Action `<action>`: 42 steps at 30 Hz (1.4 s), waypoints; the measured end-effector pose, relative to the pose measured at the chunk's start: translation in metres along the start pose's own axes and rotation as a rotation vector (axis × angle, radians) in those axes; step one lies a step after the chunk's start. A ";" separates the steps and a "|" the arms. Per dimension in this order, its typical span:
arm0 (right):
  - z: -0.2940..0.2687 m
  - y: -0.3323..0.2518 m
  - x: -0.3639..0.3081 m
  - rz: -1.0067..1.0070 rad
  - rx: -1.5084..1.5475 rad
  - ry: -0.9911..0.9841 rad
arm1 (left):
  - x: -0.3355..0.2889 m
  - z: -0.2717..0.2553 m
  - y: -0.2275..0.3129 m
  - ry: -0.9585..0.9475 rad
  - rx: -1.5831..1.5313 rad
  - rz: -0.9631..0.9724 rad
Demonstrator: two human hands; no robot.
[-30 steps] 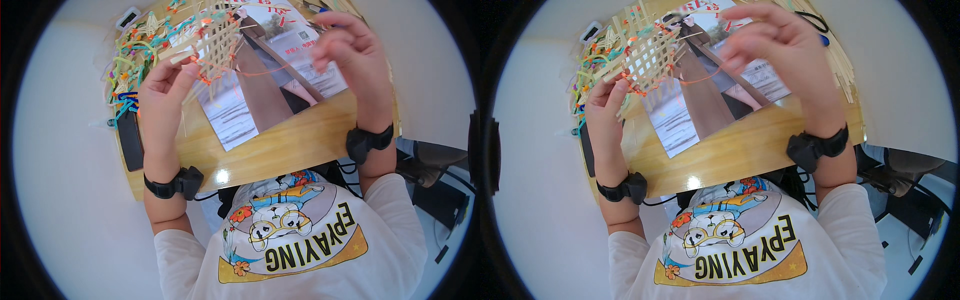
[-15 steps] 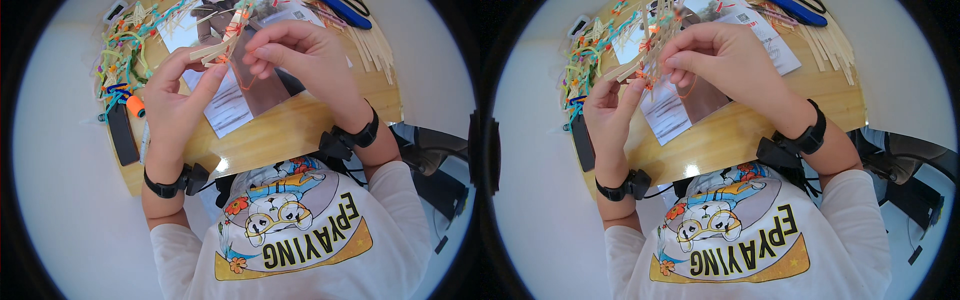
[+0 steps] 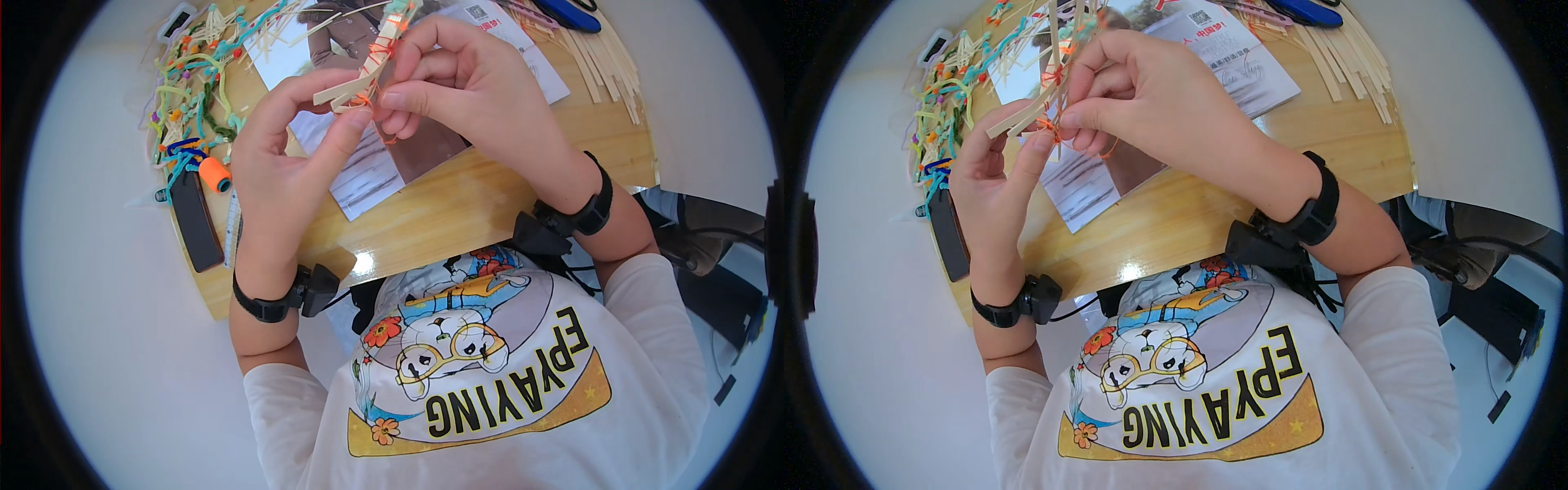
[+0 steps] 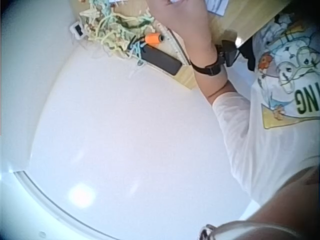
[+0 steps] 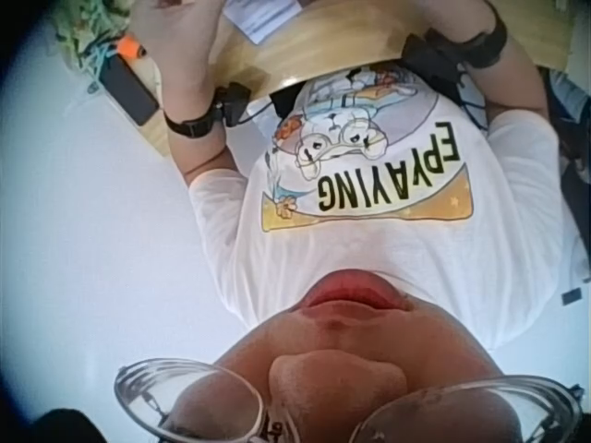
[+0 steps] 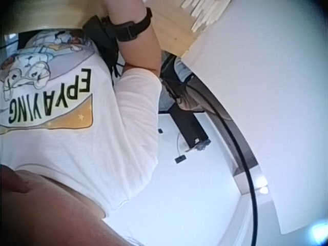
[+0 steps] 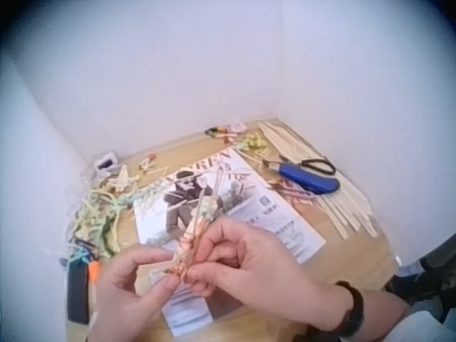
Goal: The recorder is weaving a small decorative craft using thin bamboo strips and colored thread on a desk.
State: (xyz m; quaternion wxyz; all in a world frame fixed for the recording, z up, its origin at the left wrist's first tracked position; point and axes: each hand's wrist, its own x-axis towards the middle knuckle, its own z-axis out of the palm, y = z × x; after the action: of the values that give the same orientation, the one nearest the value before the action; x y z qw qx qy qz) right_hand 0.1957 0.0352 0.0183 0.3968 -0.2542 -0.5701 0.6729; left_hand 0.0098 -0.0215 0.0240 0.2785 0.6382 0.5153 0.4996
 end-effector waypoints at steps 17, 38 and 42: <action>-0.008 -0.002 0.004 -0.054 -0.029 -0.065 | 0.013 -0.008 -0.008 0.032 0.716 0.699; 0.002 0.022 -0.006 -0.332 -0.599 0.035 | 0.000 -0.001 0.002 0.000 0.573 0.273; 0.012 0.018 -0.009 -0.350 -0.635 0.118 | -0.001 0.003 -0.001 0.023 0.574 0.251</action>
State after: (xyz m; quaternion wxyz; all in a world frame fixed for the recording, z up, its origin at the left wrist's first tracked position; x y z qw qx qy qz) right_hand 0.1862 0.0206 0.0024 0.4392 -0.3017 -0.7617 0.3687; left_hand 0.0125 -0.0220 0.0217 0.0172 0.7437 0.5555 0.3715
